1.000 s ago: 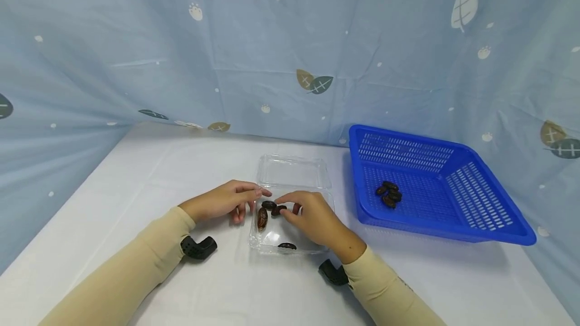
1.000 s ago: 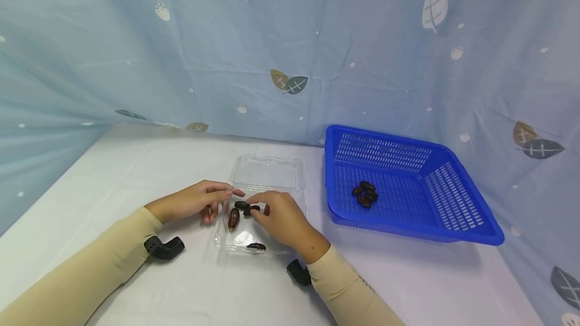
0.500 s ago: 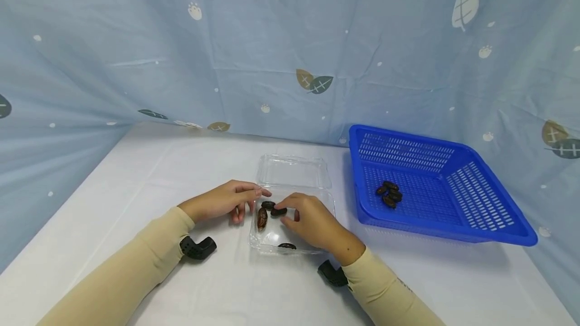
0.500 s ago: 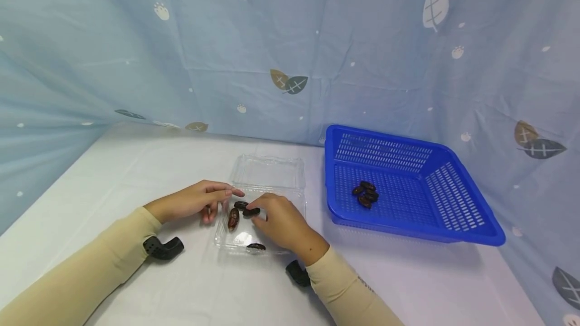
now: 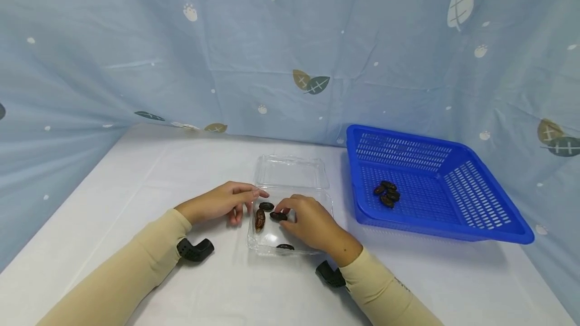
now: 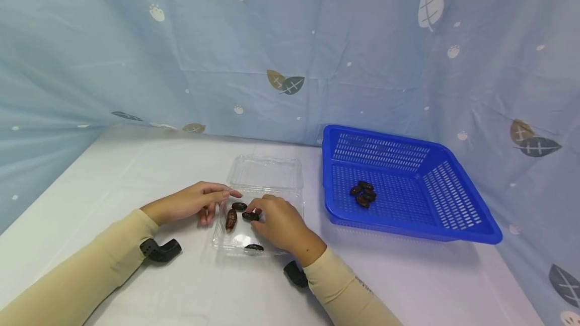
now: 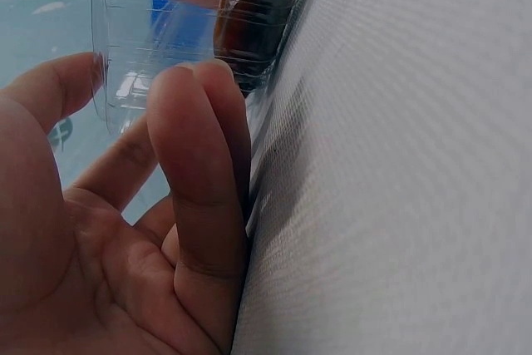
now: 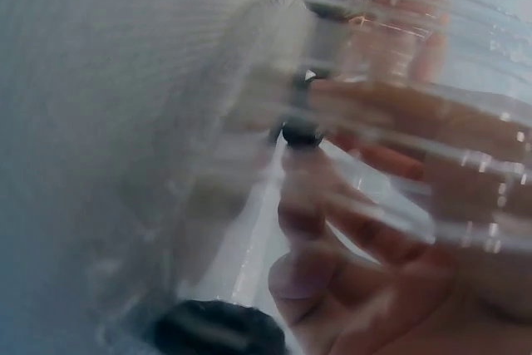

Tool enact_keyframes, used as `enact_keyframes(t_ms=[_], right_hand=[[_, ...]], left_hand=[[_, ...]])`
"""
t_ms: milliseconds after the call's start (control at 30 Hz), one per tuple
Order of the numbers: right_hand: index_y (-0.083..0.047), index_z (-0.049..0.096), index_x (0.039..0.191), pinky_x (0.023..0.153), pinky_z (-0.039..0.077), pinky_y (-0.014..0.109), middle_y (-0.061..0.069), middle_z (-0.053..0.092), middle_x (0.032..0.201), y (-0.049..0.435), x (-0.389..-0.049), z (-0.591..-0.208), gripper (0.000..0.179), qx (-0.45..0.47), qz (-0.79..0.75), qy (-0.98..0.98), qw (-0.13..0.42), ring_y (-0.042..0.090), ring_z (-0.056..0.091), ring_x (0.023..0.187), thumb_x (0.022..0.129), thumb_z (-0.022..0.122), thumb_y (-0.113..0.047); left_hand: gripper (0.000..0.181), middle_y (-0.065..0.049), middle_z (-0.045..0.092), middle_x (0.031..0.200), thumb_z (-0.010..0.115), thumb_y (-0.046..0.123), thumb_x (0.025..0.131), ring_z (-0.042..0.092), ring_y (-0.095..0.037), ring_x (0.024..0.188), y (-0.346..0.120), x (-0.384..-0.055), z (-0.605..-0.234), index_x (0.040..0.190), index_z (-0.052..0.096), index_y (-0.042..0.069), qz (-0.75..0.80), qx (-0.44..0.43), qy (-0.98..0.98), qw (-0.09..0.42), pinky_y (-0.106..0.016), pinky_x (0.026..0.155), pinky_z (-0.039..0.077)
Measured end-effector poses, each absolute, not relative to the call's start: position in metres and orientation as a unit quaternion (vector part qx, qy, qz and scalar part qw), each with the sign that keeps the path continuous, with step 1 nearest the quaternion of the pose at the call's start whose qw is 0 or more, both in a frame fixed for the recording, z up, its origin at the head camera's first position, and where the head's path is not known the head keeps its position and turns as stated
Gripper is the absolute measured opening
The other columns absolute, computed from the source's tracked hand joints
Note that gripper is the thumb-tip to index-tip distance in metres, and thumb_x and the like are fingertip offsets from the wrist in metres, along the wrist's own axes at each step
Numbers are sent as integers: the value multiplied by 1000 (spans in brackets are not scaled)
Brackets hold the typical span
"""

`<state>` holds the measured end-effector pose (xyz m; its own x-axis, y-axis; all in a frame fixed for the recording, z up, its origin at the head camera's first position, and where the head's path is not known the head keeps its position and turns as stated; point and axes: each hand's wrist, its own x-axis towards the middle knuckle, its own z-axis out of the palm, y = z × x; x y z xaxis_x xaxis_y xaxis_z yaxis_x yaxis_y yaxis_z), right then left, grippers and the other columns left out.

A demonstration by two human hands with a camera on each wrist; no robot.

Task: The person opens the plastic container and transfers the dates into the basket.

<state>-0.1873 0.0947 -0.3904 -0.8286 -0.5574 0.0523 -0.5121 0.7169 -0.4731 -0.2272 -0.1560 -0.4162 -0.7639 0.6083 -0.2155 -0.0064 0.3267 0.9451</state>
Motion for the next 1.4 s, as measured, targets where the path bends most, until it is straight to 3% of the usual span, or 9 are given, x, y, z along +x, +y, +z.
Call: enact_keyframes(t_ms=[400, 533, 700, 933, 1400], right_hand=[[-18, 74, 105, 61, 45, 21, -4, 69, 91, 94, -185, -390, 20, -278, -237, 930, 43, 6, 52, 67, 86, 78, -13], [-18, 75, 105, 58, 44, 20, -4, 69, 91, 93, -184, -389, 18, -287, -230, 930, 10, 5, 51, 65, 87, 78, -16], [-19, 76, 104, 57, 44, 18, -7, 68, 89, 93, -182, -384, 18, -294, -235, 926, -30, 4, 50, 64, 87, 78, -15], [-14, 75, 103, 55, 43, 18, -4, 69, 88, 100, -178, -364, 18, -302, -299, 901, -91, 11, 55, 67, 86, 77, -7], [-7, 75, 109, 60, 53, 25, 4, 73, 96, 166, -184, -317, 22, -292, -308, 884, -197, 10, 60, 76, 88, 74, 0]], left_hand=[[45, -9, 59, 92, 47, 43, 106, 58, -13, 57, -156, -227, -418, 140, 58, 16, 547, 194, 763, 284, -27, 53, 54], [43, -8, 60, 93, 47, 43, 106, 58, -14, 57, -157, -227, -418, 139, 59, 19, 547, 191, 765, 281, -27, 53, 54], [45, -8, 59, 92, 48, 42, 106, 57, -13, 56, -157, -226, -418, 140, 58, 16, 552, 194, 759, 285, -25, 52, 53], [44, -8, 59, 91, 48, 42, 106, 57, -13, 56, -155, -227, -421, 139, 59, 16, 556, 194, 756, 286, -25, 52, 52], [44, -10, 58, 94, 51, 43, 104, 56, -13, 56, -157, -226, -421, 139, 59, 17, 560, 193, 752, 289, -25, 54, 52]])
